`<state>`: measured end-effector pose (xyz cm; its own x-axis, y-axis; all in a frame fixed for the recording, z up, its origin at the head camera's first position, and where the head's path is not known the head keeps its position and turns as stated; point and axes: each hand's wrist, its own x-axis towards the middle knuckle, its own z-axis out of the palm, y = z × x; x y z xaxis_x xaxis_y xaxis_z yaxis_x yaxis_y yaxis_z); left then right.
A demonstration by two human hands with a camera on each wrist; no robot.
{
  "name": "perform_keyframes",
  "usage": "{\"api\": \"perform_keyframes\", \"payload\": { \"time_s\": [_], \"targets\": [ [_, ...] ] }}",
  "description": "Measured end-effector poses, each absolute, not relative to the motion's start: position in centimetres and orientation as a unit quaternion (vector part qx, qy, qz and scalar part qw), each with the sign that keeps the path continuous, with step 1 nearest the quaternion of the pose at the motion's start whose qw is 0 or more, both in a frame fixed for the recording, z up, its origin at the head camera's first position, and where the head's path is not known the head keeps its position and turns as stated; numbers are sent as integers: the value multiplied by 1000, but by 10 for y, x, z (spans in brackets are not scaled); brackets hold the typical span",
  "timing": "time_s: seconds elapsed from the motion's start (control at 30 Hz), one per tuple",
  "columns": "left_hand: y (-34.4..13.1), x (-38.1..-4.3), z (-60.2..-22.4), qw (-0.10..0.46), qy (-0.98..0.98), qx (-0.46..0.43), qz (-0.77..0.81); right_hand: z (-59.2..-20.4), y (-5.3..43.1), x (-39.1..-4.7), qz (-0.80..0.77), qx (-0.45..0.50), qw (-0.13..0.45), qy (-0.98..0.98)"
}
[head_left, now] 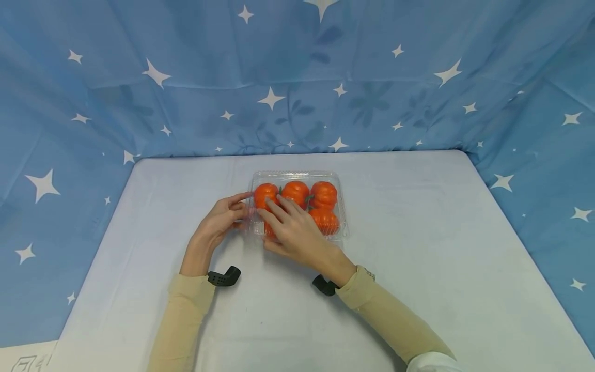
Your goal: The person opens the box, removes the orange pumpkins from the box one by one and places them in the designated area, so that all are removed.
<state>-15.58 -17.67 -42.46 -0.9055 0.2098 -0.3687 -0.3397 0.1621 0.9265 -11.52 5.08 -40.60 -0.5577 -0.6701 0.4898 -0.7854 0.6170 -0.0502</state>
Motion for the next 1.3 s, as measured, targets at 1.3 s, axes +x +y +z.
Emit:
{"api": "perform_keyframes", "payload": {
  "time_s": [1.3],
  "targets": [
    [-191,-154,-427,206,730,-5,652,-406,131,-113,138,420,182,-879]
  ]
}}
